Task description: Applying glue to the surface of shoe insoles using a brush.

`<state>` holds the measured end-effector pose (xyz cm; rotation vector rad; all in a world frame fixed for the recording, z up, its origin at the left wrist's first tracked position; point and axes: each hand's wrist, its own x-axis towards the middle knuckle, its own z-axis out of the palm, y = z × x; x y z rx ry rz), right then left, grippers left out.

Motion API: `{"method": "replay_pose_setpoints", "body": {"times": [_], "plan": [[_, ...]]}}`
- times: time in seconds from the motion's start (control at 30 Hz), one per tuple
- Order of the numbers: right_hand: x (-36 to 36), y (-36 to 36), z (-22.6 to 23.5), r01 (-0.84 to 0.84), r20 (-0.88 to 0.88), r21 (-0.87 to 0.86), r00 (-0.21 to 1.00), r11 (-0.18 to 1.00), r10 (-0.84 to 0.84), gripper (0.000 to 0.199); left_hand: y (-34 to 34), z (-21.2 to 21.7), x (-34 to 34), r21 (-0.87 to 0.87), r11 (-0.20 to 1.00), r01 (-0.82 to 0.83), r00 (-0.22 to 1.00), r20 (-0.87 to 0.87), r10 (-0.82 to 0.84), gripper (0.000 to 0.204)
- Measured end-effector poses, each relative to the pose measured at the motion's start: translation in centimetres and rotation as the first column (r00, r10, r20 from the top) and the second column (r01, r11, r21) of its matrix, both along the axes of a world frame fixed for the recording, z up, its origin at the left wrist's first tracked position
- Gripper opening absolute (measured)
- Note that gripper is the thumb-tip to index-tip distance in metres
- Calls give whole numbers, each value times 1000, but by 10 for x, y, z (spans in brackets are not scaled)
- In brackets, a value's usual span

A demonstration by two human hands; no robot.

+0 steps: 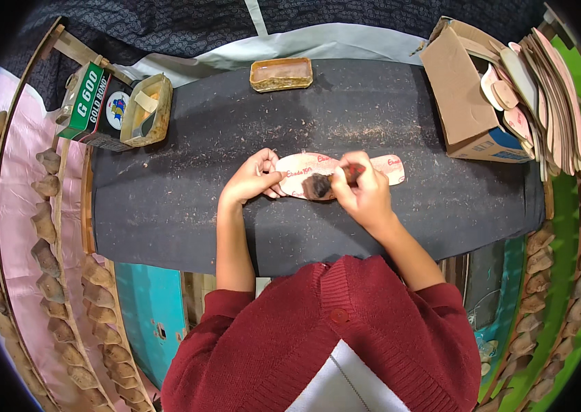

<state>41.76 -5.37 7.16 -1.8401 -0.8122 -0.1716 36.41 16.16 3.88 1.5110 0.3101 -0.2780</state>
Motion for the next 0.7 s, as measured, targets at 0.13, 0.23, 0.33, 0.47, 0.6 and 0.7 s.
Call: {"method": "replay_pose_setpoints", "body": {"times": [0.13,0.23,0.33,0.47,0.6,0.7], "plan": [[7,-34,-6,30,124,-47,992,998,-24,13,0,2,-1,19,1000,17,1000,-3,-17,19],[14,-47,2,122,53,-80,992,989,-118,11,2,2,-4,4,1000,-1,1000,14,1,19],[15,-45,10,173,43,-134,985,976,-169,10,1,3,-4,8,1000,5,1000,0,-5,20],[3,-22,8,111,-11,130,994,985,-111,11,0,3,-1,-6,1000,24,1000,1,-24,20],[-7,2,2,-8,61,159,998,987,-2,14,0,4,-1,0,1000,17,1000,5,-17,20],[-10,0,-9,-25,35,112,999,993,22,16,-2,4,-2,40,999,11,1000,-6,-11,20]]}}
